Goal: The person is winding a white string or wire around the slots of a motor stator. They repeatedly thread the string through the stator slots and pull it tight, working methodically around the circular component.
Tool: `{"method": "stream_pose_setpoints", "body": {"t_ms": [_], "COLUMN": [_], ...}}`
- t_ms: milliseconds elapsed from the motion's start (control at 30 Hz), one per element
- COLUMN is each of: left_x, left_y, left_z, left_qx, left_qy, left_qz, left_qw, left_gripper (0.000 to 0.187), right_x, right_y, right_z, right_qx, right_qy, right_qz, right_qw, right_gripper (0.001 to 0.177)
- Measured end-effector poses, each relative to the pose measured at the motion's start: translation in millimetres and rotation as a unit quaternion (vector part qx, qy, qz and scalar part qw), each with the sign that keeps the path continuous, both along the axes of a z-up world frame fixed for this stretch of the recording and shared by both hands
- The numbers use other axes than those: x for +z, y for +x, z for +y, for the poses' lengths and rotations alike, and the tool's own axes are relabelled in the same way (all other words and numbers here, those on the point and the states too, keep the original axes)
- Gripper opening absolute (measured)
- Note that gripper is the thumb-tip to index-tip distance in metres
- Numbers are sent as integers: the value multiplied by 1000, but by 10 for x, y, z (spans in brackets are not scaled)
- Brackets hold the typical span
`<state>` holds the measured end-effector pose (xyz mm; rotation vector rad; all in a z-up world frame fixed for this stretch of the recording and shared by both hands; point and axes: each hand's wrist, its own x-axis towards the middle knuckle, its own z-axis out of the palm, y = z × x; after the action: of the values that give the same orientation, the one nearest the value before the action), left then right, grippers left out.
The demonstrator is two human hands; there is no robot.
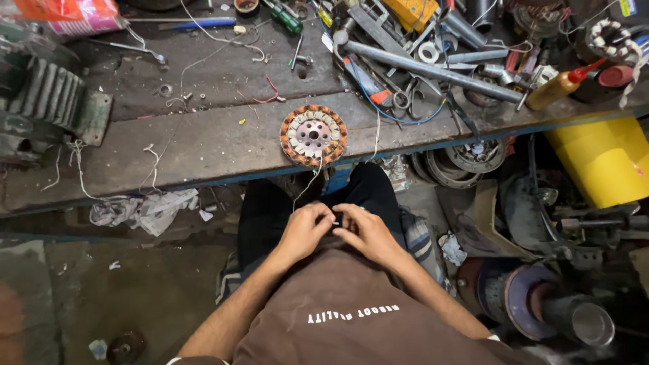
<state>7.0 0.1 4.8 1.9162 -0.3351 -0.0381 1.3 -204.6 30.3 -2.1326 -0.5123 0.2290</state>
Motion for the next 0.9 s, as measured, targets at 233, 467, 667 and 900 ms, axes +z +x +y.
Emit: {"method": "stream_pose_setpoints", "body": {"t_ms": [233,467,667,900], "left_x": [-28,182,698,930], "left_y": [48,-98,181,703], "left_z": [68,42,328,326], "left_qx": [10,-27,163,124], "left_qy": [-153,-213,-23,121], "left_qz": [181,216,-174,-341], "left_qw": [972,952,971,924], "left_gripper": [22,22,17,19], "right_x": [120,263,348,397], "right_y": [205,465,672,892], "right_z": [-172,-84,18,243], "right_qx": [-77,-126,-188,-151], "right_qy": [37,34,278,341], "right_qz": [-33,-249,-124,-93], "right_qw": [996,960,934,923], "right_gripper": [16,13,6,9]}}
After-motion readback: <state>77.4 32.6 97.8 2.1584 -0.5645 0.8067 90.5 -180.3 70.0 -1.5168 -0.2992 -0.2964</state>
